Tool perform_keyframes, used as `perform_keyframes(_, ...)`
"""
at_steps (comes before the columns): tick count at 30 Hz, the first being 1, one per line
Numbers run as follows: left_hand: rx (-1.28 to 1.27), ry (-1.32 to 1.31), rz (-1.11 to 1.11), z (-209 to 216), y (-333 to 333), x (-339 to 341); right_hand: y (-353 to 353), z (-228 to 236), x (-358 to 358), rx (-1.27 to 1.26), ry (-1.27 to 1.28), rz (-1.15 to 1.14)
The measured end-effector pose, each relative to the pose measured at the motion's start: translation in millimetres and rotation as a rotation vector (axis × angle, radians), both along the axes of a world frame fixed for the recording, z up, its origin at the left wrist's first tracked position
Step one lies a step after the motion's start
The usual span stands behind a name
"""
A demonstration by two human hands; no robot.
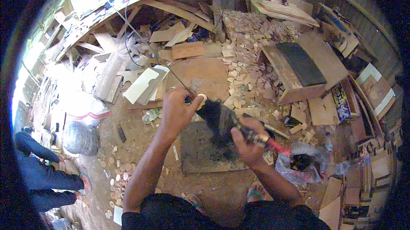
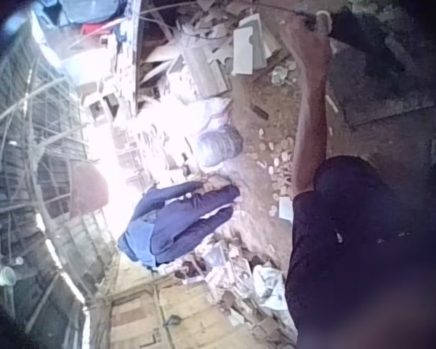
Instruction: The person sits on the floor and paints a stack of small wooden discs black using a brush. They repeatedly dip the brush into a container of black paint and apply it to the discs, then place the painted discs into a plastic bag. The person also pours water from a bottle into the paint container and picks up additional discs from the floor to continue painting.
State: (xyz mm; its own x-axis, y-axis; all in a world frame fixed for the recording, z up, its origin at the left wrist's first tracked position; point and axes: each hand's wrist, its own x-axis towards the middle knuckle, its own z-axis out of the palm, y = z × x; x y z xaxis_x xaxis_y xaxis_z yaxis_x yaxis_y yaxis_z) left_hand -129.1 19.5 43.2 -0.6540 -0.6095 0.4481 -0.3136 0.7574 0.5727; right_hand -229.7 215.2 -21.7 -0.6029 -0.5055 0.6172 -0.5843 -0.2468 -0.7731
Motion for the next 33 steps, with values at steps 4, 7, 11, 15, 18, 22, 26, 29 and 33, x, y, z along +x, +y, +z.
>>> perform_keyframes(4, -0.028, 0.061, 0.007, -2.6, -1.7, 2.4, 3.4, 1.0, 4.6, -0.095, 0.01, 0.103)
perform_keyframes(7, -0.06, 0.037, 0.021, -5.2, -2.5, 2.3, 1.2, -0.6, 2.6, -0.07, -0.067, -0.092)
perform_keyframes(11, -0.028, -0.001, 0.043, -3.9, -2.9, 2.5, 1.7, 1.0, 5.8, 0.004, -0.031, 0.129)
perform_keyframes(15, -0.07, -0.018, 0.073, 1.0, 1.1, 3.0, 5.0, 7.8, 8.5, -0.154, -0.012, 0.117)
perform_keyframes(18, -0.074, -0.037, 0.06, 4.4, 5.5, 1.6, 1.9, 12.7, 3.3, 0.007, -0.332, -0.093)
perform_keyframes(22, -0.019, -0.047, 0.046, 7.7, 5.3, 4.4, 3.2, 16.1, 4.7, 0.001, -0.138, 0.124)
perform_keyframes(26, -0.03, 0.0, -0.029, 5.2, 3.6, 5.3, 5.3, 23.7, 0.1, 0.026, -0.42, -0.022)
perform_keyframes(29, 0.004, -0.019, -0.119, 4.0, 2.5, 4.0, -5.2, 31.5, -21.4, 0.048, -0.368, -0.088)
perform_keyframes(33, -0.006, -0.025, -0.075, 6.7, 4.0, 3.7, -10.5, 26.7, -32.3, -0.048, -0.41, -0.186)
